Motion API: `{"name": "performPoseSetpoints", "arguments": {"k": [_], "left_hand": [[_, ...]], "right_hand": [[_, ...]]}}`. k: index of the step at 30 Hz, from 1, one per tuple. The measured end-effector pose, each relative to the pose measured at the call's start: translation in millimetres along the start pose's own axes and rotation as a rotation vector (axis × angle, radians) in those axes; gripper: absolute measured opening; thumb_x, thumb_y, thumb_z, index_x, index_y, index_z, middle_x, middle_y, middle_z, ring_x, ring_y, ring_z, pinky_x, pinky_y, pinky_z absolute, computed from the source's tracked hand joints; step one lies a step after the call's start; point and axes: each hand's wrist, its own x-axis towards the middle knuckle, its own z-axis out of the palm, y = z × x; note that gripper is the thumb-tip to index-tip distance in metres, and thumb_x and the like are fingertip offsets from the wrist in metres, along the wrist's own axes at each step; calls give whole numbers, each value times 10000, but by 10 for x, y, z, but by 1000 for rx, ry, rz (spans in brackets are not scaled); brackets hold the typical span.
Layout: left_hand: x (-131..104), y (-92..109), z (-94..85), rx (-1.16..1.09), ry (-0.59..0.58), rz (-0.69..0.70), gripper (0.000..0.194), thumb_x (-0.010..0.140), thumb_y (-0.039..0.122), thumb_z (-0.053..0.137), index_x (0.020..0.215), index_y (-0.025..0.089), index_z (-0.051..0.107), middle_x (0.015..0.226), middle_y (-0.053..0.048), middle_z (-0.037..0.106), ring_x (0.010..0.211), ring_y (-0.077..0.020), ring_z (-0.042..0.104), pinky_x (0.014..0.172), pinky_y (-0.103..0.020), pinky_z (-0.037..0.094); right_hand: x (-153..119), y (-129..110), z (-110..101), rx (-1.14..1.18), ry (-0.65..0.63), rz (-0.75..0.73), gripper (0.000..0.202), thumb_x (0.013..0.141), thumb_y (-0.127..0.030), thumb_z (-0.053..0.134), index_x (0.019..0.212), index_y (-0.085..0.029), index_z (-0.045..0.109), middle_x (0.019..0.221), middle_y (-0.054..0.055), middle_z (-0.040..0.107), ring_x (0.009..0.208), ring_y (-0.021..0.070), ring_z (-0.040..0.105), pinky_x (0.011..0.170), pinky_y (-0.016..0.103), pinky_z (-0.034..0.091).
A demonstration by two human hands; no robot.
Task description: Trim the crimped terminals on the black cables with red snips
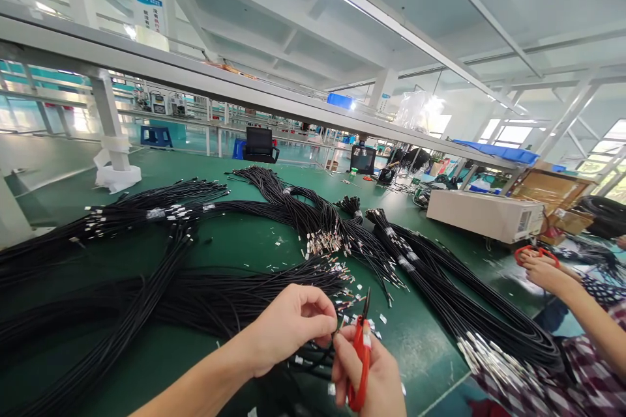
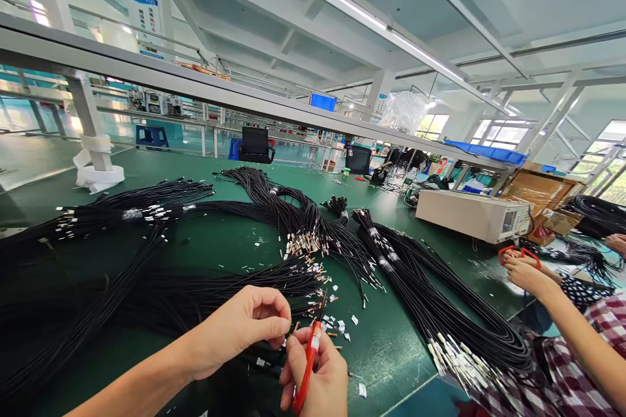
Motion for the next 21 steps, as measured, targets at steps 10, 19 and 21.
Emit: {"name": "performPoseSetpoints", "arguments": {"k": [10,19,21], "left_hand": [[32,-34,67,27,75,35,163,709,285,683,736,130,639,648,-9,619,618,-120,529,608,-248,422],[42,-78,102,-64,114,-11,199,666,294,706,713,110,647,649,-47,667,608,-145,578,649,-288,485],[46,-108,109,-63,112,-4,201,669,297,702,710,109,644,643,-44,660,599,-144,575,635,-285,480]], "right_hand": [[-44,2,80,-24,81,-31,529,570,-632,718,720,-149,560,395,-36,530,270,67,408,297,150,250],[-13,12,65,46,103,-43,558,551,-634,743,705,-129,564,402,-39,532,271,45,402,299,123,256],[-8,26,52,51,95,-52,538,569,-614,747,710,-128,566,406,-39,533,275,45,409,301,121,259]]}}
